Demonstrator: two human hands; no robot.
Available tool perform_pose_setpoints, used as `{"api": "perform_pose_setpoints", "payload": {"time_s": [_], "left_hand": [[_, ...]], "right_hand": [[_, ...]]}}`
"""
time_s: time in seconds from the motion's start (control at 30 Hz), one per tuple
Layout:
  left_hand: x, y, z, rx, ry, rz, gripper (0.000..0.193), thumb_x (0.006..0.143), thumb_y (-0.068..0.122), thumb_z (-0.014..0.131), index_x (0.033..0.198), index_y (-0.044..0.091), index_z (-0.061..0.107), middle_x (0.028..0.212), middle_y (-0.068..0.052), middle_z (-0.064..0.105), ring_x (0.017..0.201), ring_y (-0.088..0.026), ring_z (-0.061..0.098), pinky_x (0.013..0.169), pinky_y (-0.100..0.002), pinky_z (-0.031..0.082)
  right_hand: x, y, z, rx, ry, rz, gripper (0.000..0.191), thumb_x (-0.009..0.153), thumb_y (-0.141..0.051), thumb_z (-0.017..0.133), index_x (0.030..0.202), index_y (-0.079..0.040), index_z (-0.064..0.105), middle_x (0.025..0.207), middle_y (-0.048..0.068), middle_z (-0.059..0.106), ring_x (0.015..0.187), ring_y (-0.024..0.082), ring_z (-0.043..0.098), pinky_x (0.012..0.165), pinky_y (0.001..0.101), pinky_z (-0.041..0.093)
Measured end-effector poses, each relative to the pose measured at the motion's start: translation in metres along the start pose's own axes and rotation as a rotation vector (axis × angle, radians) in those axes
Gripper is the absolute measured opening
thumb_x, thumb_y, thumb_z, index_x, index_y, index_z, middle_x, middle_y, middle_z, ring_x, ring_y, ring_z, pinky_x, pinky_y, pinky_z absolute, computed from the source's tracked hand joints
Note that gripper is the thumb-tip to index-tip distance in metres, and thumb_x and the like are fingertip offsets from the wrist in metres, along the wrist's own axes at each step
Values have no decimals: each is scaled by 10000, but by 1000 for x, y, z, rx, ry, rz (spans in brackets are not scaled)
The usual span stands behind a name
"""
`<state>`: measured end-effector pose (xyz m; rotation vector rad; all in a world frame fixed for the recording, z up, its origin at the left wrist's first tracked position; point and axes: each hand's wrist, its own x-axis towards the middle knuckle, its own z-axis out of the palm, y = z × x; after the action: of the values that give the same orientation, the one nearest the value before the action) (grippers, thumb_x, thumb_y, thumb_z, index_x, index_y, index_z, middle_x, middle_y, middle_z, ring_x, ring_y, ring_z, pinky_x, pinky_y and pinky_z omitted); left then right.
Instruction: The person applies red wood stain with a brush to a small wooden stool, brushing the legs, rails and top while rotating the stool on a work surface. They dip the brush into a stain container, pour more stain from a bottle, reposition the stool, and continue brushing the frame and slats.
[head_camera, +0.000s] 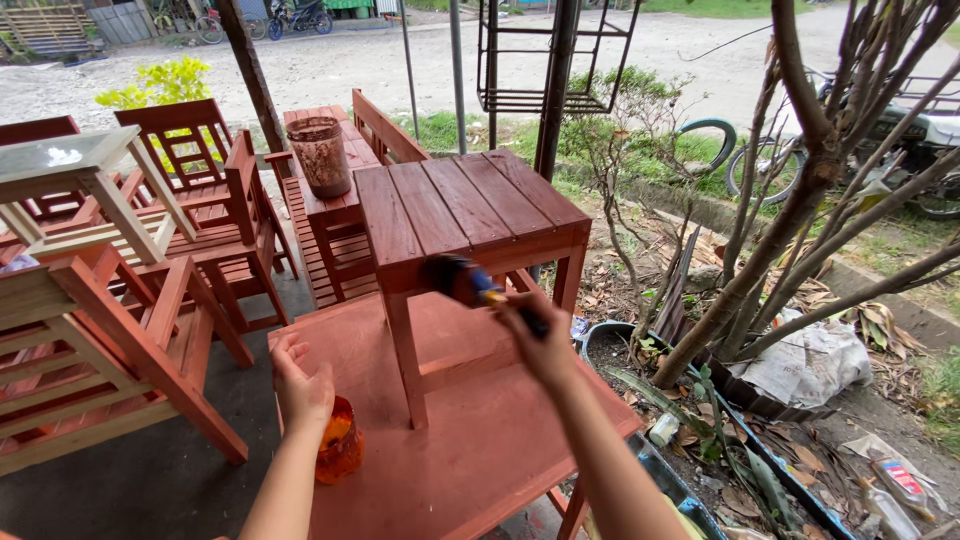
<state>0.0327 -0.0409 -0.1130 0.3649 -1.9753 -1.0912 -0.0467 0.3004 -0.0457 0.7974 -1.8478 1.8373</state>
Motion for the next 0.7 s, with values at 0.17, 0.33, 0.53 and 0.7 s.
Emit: {"api": "perform_pose_setpoints", "payload": {"time_s": [0.17,0.33,0.53,0.7], "left_hand": [[-5,4,23,27,-25,-100,629,813,15,651,1402,86,440,1358,-144,561,1321,-307,506,1061,-448,439],[-6,2,29,-9,-19,-54,637,806,7,642,1405,76,437,1358,-159,552,1319,-315,506,1077,-450,429],[-5,5,17,-11,-19,-94,622,817,13,639,1398,68,423,1349,-151,542,1300,-296,509,1068,-446,433],[-7,5,9,-36,18,-74,615,821,-4,640,1395,59,430,1320,-149,555,1287,-289,529,1096,-445,431]], "right_hand": [[14,38,-121,-161,297,81,166,956,-171,726,1055,-39,707,927,112,773,812,149,768,714,298,640],[8,42,-123,-584,540,-109,132,1010,-172,714,1027,-47,674,815,124,742,679,196,721,571,323,563],[-25,5,34,-636,242,-436,51,924,-51,688,940,-27,646,836,167,657,685,311,668,610,429,563],[-71,-41,97,-301,-75,-468,120,907,-50,707,1004,-31,638,939,175,689,824,335,698,711,426,580]]}}
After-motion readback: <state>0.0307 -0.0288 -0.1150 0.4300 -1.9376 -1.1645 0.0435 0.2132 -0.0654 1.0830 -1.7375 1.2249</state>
